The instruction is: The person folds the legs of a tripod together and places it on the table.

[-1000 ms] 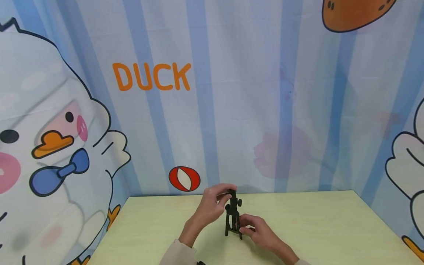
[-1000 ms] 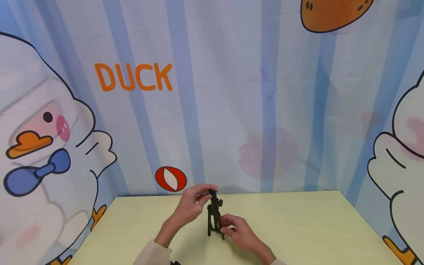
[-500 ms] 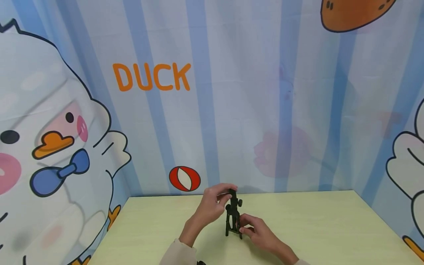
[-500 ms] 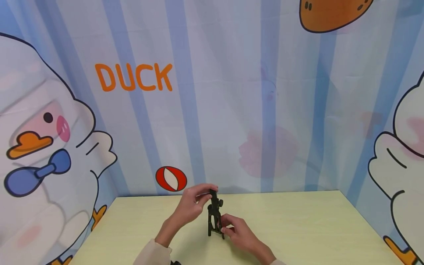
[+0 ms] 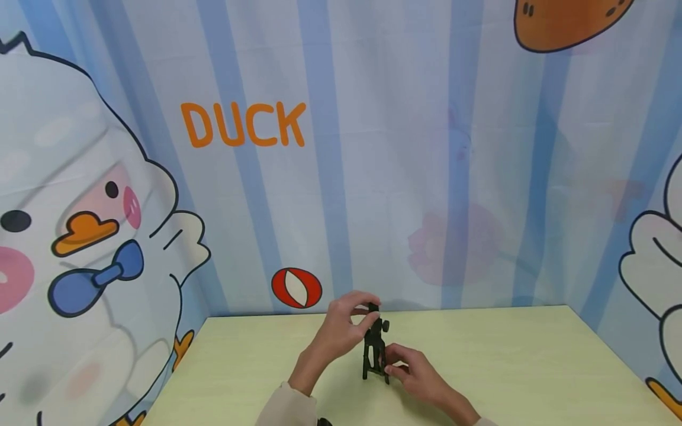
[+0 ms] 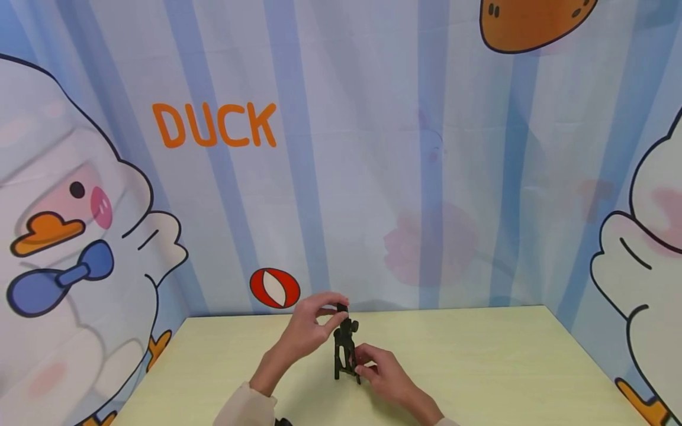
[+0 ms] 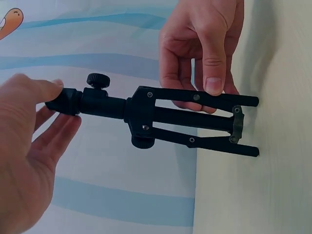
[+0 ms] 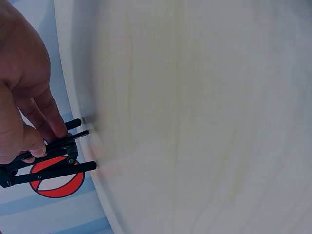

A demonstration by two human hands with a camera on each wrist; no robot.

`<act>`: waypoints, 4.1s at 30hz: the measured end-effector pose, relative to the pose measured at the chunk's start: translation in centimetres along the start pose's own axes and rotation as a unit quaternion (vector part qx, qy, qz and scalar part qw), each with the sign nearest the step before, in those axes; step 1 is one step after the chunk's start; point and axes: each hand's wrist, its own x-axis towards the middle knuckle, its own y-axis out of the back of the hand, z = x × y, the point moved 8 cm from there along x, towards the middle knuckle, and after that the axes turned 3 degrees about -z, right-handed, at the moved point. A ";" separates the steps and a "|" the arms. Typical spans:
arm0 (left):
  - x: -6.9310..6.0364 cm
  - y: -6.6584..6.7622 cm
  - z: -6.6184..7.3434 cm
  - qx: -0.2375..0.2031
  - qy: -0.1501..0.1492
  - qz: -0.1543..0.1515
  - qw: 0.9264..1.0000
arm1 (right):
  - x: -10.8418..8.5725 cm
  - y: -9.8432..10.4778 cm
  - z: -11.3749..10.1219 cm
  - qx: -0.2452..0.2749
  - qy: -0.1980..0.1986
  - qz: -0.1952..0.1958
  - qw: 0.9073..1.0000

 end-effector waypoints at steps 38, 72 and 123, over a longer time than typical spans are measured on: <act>0.1 0.1 0.8 -0.003 -0.009 0.020 1.000 | 0.0 1.7 1.7 -0.030 -0.071 0.119 0.990; 1.9 -0.4 0.8 0.059 0.050 -0.136 0.988 | 1.5 0.4 2.1 -0.036 -0.036 -0.022 0.998; -3.3 4.0 -5.0 -0.047 0.147 -0.052 0.987 | -1.8 8.2 0.1 0.041 -0.108 0.095 0.989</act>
